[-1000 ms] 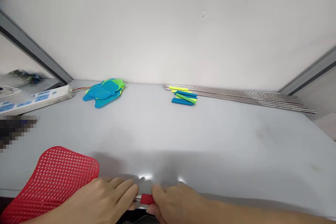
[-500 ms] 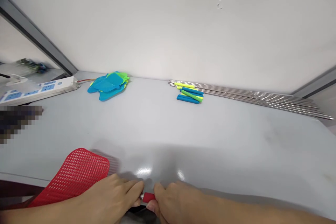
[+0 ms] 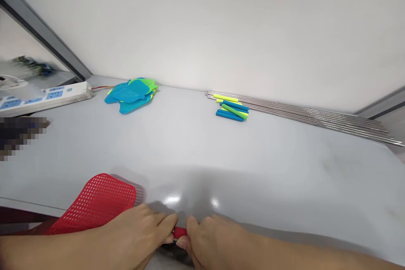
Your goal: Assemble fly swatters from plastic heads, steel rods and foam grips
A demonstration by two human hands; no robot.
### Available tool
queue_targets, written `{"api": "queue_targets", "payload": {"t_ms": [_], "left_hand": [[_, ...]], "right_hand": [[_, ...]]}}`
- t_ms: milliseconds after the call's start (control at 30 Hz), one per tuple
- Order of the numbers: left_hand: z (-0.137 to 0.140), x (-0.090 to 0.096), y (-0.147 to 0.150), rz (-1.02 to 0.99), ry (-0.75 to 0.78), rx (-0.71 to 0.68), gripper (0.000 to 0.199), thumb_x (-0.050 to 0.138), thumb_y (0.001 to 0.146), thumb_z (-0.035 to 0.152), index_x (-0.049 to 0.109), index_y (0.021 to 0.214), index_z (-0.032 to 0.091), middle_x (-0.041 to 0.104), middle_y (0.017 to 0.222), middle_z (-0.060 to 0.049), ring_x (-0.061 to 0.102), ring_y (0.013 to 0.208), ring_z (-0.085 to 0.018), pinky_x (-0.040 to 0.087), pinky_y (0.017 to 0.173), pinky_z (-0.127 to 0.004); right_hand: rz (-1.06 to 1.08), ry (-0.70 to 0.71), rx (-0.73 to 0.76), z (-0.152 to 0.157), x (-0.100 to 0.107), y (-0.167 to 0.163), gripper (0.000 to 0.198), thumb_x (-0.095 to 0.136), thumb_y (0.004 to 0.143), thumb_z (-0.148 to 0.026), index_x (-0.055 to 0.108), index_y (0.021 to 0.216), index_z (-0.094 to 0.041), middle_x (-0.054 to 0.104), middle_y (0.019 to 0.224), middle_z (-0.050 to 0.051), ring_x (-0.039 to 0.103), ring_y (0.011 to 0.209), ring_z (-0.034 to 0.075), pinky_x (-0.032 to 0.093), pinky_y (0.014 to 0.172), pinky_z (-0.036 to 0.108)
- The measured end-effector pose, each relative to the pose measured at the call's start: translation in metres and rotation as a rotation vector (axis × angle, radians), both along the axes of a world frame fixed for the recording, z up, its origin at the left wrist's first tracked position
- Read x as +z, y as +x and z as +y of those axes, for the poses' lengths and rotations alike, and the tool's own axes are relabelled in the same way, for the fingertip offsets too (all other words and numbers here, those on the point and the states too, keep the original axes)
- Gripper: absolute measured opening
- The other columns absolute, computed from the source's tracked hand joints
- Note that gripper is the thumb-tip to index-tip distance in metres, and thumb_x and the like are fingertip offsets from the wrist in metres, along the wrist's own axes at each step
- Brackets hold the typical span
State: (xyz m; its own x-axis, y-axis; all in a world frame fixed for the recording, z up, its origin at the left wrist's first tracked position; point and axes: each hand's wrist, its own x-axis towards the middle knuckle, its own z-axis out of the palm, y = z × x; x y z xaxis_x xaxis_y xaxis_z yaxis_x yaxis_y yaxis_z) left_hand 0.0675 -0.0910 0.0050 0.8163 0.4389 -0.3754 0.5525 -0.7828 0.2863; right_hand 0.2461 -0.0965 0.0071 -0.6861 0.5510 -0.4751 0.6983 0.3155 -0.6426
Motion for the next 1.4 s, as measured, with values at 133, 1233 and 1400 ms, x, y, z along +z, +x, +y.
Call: {"api": "queue_targets", "payload": {"t_ms": [133, 1233, 1400], "left_hand": [[0.003, 0.005, -0.004, 0.017, 0.096, -0.058, 0.023, 0.044, 0.062, 0.008, 0.049, 0.082, 0.018, 0.053, 0.072, -0.002, 0.048, 0.059, -0.017, 0.033, 0.051, -0.027], [0.127, 0.118, 0.047, -1.431, -0.446, 0.358, 0.02, 0.055, 0.068, 0.031, 0.057, 0.079, 0.015, 0.06, 0.077, -0.004, 0.057, 0.072, -0.017, 0.047, 0.061, -0.028], [0.131, 0.092, 0.06, -1.466, -0.856, 0.296, 0.021, 0.048, 0.075, 0.03, 0.054, 0.09, 0.017, 0.06, 0.086, -0.005, 0.056, 0.078, -0.016, 0.045, 0.066, -0.028]], "right_hand": [[-0.007, -0.043, -0.039, 0.0, 0.004, 0.001, 0.024, 0.027, 0.081, -0.029, 0.047, 0.078, -0.015, 0.051, 0.06, 0.002, 0.046, 0.049, 0.012, 0.032, 0.046, 0.023], [1.134, -0.223, -0.561, 0.094, -0.015, -0.017, 0.032, 0.043, 0.077, -0.032, 0.03, 0.052, -0.017, 0.026, 0.047, -0.006, 0.025, 0.044, 0.006, 0.022, 0.043, 0.022], [1.092, -0.253, -0.511, 0.095, -0.009, -0.017, 0.03, 0.041, 0.077, -0.033, 0.036, 0.053, -0.016, 0.032, 0.049, -0.004, 0.03, 0.045, 0.007, 0.028, 0.045, 0.023]]}}
